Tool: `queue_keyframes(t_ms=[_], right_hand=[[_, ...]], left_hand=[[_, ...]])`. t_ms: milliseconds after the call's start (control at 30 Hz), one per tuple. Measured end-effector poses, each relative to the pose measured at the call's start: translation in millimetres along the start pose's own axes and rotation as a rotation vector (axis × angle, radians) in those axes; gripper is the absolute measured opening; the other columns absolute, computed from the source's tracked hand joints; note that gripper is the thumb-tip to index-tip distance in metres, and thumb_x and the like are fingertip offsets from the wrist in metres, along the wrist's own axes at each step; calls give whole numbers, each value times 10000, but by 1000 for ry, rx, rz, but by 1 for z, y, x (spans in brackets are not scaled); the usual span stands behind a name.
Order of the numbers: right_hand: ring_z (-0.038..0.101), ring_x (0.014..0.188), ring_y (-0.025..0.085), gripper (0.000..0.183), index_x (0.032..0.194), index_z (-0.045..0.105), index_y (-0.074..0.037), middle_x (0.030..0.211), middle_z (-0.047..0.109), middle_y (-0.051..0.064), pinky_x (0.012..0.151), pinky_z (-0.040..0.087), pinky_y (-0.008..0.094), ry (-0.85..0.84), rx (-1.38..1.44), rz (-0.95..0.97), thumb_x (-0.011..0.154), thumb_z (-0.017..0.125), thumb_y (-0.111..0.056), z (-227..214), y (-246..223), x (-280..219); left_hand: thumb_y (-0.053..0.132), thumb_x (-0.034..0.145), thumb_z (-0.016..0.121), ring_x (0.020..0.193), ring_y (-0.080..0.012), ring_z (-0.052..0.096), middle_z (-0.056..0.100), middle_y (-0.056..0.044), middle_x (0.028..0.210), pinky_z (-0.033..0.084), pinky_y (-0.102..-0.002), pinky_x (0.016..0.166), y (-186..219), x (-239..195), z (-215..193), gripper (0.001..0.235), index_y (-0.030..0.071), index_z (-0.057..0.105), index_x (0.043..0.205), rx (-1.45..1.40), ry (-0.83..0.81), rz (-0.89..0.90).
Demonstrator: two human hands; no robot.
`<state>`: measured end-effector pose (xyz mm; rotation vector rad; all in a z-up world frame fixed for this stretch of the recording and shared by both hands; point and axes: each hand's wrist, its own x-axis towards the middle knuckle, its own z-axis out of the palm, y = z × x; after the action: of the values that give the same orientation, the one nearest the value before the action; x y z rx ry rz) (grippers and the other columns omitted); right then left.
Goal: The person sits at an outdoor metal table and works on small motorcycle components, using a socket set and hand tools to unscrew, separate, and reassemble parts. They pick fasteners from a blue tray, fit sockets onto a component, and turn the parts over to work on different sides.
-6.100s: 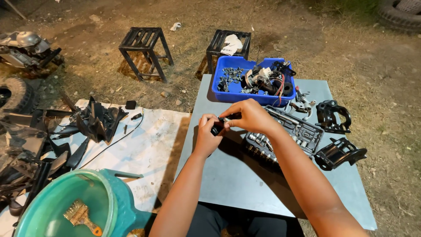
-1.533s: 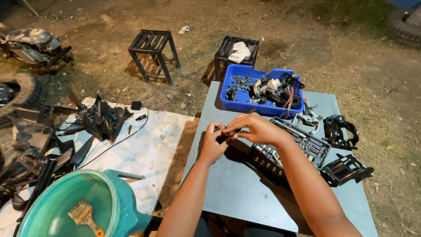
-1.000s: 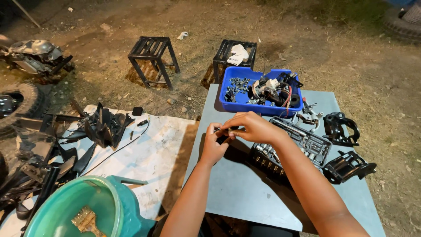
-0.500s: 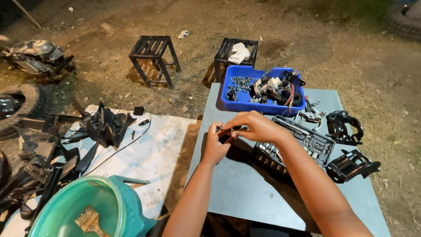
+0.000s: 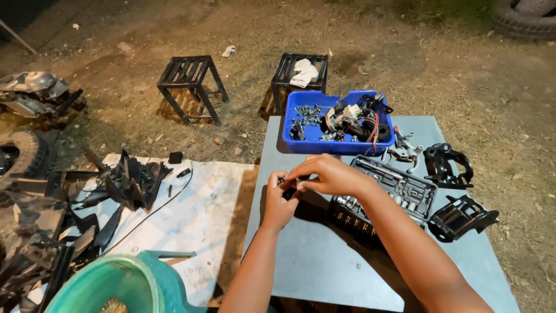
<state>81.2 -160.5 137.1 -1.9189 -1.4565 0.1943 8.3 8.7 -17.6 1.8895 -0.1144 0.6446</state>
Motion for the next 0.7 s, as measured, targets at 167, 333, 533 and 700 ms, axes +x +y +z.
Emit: queue_keyframes(t_ms=[167, 333, 533, 700], right_hand=[[730, 1026, 285, 296, 1134, 768, -97, 1125, 778, 82, 894, 567, 394, 14, 14, 10, 840, 766, -133, 2, 10, -3], [722, 1038, 300, 256, 1129, 750, -64, 1154, 774, 88, 913, 560, 405, 56, 43, -47, 883, 758, -133, 5, 10, -4], [649, 928, 331, 402, 1275, 708, -74, 1177, 743, 108, 836, 532, 423, 89, 12, -5, 875, 738, -84, 14, 0, -2], [640, 1048, 343, 431, 1334, 670, -97, 1198, 651, 137, 901, 496, 414, 149, 38, 50, 904, 699, -71, 17, -16, 1]], left_hand=[[86, 794, 778, 1074, -279, 574, 548, -93, 1118, 480, -372, 939, 13, -1, -3, 174, 52, 706, 948, 67, -13, -2], [95, 781, 780, 1081, -298, 571, 563, -110, 1142, 469, -391, 937, 15, -2, -5, 197, 60, 733, 968, 101, -28, 7], [53, 782, 734, 1107, -327, 556, 557, -145, 1160, 457, -407, 969, 3, -13, -3, 274, 28, 705, 1053, 83, -19, -14], [71, 801, 758, 1124, -318, 565, 557, -143, 1175, 467, -408, 980, -3, -19, -3, 311, 2, 684, 1095, 75, 52, -29]])
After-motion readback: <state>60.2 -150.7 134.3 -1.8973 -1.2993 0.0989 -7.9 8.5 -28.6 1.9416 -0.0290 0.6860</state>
